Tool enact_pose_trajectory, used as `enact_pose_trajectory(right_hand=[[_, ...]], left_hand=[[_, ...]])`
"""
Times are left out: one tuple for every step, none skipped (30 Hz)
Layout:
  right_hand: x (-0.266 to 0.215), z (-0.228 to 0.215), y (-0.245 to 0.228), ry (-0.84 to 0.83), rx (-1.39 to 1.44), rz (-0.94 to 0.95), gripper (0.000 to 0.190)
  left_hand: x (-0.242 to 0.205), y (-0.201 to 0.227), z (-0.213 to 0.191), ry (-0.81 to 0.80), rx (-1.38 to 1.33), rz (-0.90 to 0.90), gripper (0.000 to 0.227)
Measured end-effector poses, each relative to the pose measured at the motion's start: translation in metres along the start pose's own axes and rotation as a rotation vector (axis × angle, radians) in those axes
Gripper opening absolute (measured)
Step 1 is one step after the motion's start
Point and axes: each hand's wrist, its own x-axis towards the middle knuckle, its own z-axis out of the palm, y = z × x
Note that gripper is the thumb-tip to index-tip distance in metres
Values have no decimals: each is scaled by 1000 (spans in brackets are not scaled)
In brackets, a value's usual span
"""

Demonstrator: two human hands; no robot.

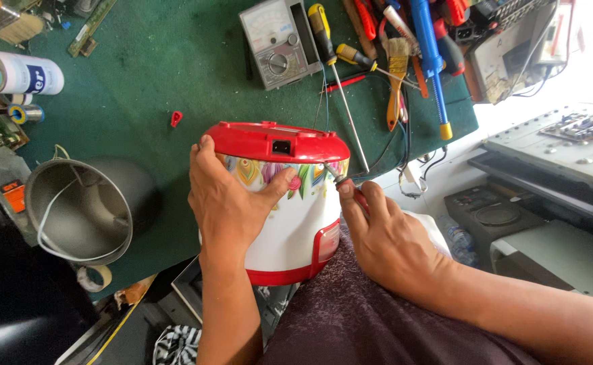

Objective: The person uses a screwdriver to remove screws from the bottom and sides of a red and white rice cooker. They rotate the appliance to access different screw locations and eventually lift the bottom cover off to reveal the internal components.

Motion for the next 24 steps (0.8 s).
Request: enact_pose_trajectory(right_hand=[[2, 0, 0, 0, -6, -1, 49], [3, 1, -1, 1, 5, -4, 49], [4, 1, -2, 1, 15, -8, 50], [4, 7, -2, 5, 15, -13, 50], [5, 13, -2, -10, 74, 23, 53], [3, 19, -3, -28, 131, 65, 57], [1, 28, -6, -27, 129, 64, 57], [-1, 37, -7, -32, 207, 132, 56], [-2, 45, -7, -36, 285, 199, 55], [1, 40, -9, -35, 282, 196, 55], [3, 35, -10, -51, 392, 252, 46], [6, 30, -11, -67, 503, 310, 36], [5, 34, -13, -64, 502, 309, 36], [4, 38, -14, -26, 548, 336, 34], [2, 42, -15, 13, 593, 362, 31], [4, 40, -15, 16, 593, 362, 31], [6, 38, -16, 5, 608, 384, 36], [7, 37, -19, -9, 627, 405, 42], [6, 40, -22, -8, 630, 403, 42], [6, 44, -24, 9, 664, 428, 37], [6, 46, -26, 25, 699, 453, 33], [6, 46, -27, 35, 697, 445, 33], [7, 46, -28, -10, 769, 521, 36], [8, 44, -31, -67, 846, 592, 39]], left_hand=[[1, 2, -1, 3, -5, 1, 132], [0, 4, -3, -21, -13, -46, 131], [0, 5, -5, -45, -20, -92, 131], [-1, 5, -4, -39, -20, -95, 131], [-1, 6, -3, -31, -4, -100, 133], [-3, 5, -1, -28, 9, -103, 136], [-5, 5, -1, -26, 7, -102, 136], [-5, 7, -2, -23, 19, -117, 136], [-6, 8, -3, -19, 30, -132, 135], [-6, 8, -2, -15, 28, -133, 135], [-7, 8, -2, -5, 38, -137, 136], [-7, 8, -1, 4, 48, -139, 136], [-8, 7, 1, 7, 47, -138, 136], [-9, 6, 3, 21, 63, -134, 138], [-10, 6, 6, 36, 78, -131, 140], [-9, 6, 5, 39, 78, -129, 140], [-8, 7, 5, 20, 59, -142, 139], [-9, 6, 3, 0, 45, -159, 139], [-11, 4, 7, 1, 48, -160, 139], [-12, 4, 10, 50, 85, -126, 138], [-13, 3, 13, 99, 123, -91, 138], [-12, 3, 14, 112, 122, -89, 138], [-12, 3, 14, 130, 104, -71, 136], [-14, 1, 13, 145, 91, -63, 133]])
